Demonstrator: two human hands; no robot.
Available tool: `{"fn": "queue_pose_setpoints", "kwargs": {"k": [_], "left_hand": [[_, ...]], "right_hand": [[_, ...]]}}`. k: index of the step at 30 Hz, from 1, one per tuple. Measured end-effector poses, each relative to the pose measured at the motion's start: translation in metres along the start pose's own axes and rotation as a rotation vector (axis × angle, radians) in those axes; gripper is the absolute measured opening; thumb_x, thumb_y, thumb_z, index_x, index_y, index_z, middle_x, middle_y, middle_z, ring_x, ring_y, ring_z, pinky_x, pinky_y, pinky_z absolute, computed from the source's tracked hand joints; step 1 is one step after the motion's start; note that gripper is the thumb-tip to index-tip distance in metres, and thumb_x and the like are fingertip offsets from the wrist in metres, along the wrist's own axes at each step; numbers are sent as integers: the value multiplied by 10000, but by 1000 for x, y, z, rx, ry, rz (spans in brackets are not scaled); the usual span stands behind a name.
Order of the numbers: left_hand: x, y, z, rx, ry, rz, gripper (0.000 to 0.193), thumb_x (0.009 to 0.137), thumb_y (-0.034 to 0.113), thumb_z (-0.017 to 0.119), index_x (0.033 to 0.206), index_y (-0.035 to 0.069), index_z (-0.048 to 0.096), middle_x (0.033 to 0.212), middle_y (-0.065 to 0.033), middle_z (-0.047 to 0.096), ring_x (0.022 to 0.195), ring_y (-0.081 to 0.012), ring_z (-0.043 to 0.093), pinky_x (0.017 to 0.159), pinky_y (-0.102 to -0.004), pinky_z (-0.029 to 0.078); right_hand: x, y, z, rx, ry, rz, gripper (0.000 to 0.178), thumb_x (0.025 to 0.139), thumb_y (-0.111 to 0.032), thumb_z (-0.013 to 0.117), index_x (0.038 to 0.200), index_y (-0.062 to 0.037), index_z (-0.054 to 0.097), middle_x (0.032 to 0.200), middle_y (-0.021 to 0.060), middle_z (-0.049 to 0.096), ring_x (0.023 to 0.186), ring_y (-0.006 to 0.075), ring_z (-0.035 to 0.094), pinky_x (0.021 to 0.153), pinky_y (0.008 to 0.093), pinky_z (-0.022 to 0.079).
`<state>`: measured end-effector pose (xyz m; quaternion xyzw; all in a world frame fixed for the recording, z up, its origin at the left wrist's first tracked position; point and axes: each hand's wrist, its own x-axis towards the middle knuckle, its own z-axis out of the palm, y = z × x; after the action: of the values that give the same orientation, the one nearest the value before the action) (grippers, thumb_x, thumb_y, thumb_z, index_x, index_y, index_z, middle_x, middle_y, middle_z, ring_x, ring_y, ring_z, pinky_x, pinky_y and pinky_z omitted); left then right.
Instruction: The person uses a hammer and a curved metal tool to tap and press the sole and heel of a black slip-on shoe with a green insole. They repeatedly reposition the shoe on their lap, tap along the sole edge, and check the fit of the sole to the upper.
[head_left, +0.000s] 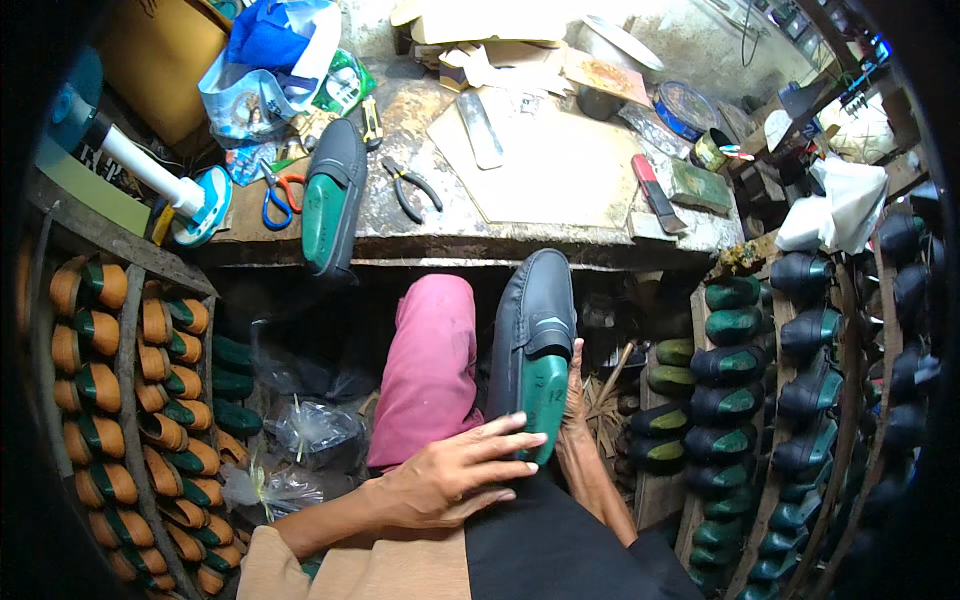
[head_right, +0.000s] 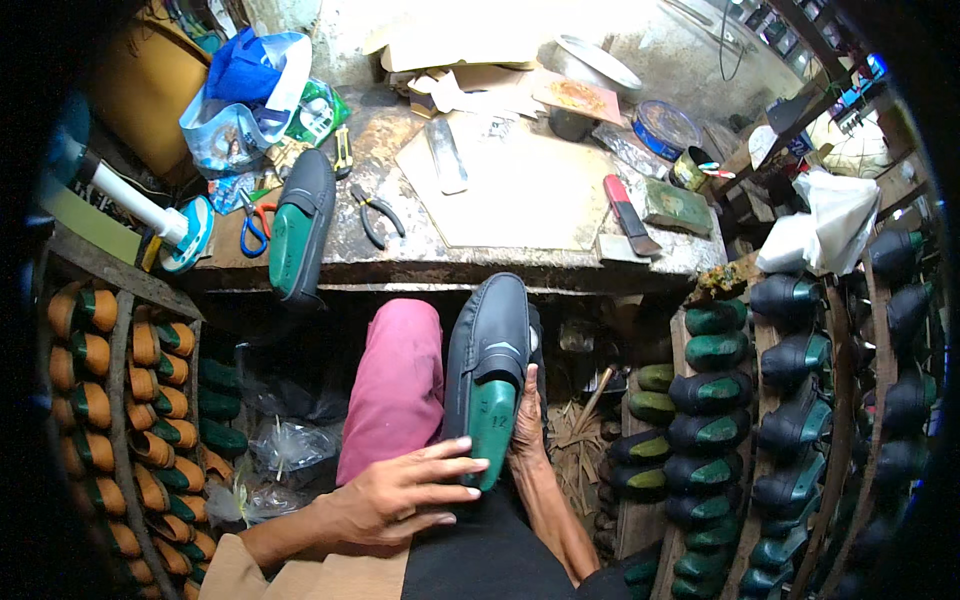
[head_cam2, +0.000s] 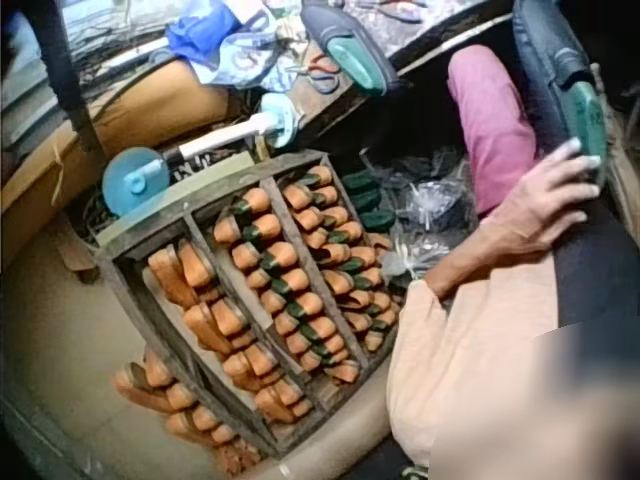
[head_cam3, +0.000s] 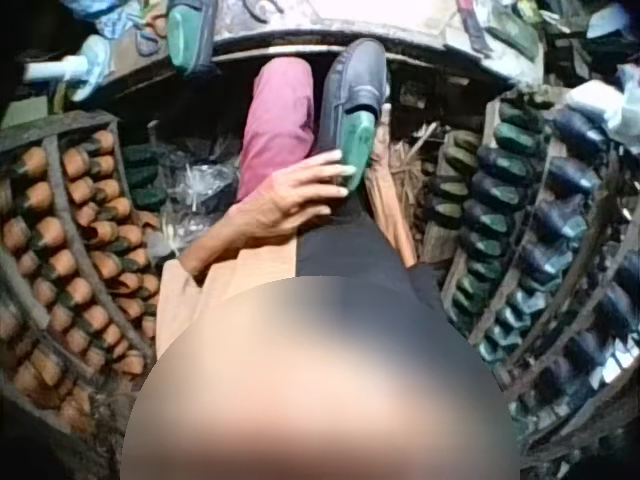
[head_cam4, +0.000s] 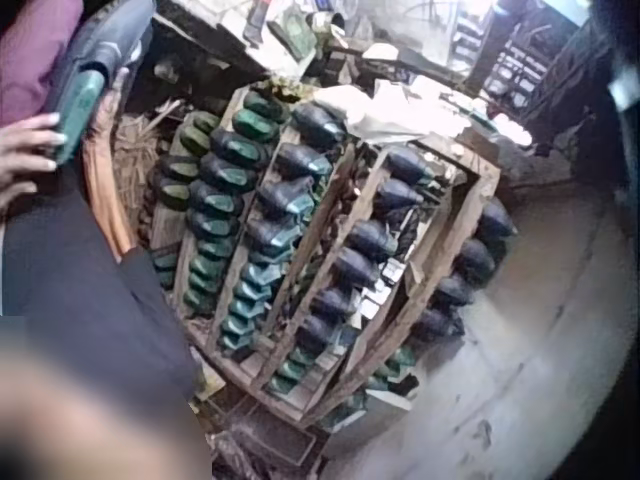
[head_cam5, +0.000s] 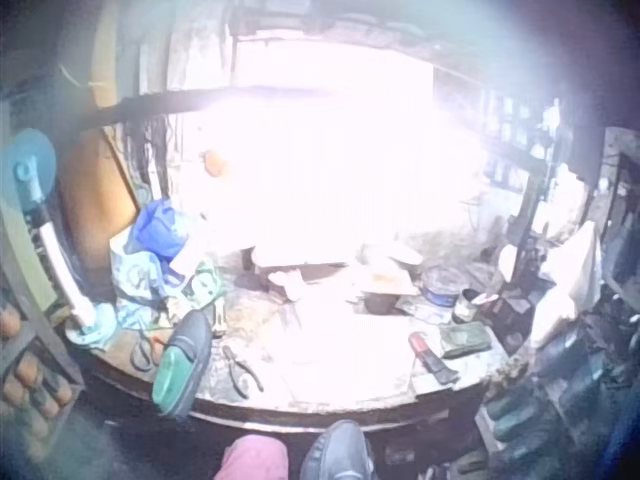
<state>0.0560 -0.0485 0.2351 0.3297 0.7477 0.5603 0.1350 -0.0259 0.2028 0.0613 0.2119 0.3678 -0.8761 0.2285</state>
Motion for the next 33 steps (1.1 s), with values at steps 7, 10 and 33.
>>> {"fn": "queue_pose_setpoints", "kwargs": {"k": [7,10,33], "left_hand": [[69,73,25,-1454,-225,578,1096,1029,676,682,1583,-230,411,1647,-391,483,1582,-490,479,1306,-576,388],[81,108,32,-1627,-195,620,1219,1001,747,706,1582,-290,434,1670,-429,490,1595,-505,495,1310,-592,387],[4,-81,-19,831,440,0,603,982,16,760,1566,21,607,1604,-229,613,1465,-442,612,1234,-528,509]], "right_hand": [[3,21,-10,-213,-76,-175,857,1107,-732,595,1550,2,588,1339,132,772,1138,243,783,1013,428,660],[7,25,-9,-203,-86,-201,844,1084,-739,623,1547,-33,619,1336,100,779,1147,227,778,1018,430,661],[-15,7,28,-425,-206,-358,1083,1019,-852,622,1652,18,490,1468,110,699,1306,199,695,1119,376,568]]}}
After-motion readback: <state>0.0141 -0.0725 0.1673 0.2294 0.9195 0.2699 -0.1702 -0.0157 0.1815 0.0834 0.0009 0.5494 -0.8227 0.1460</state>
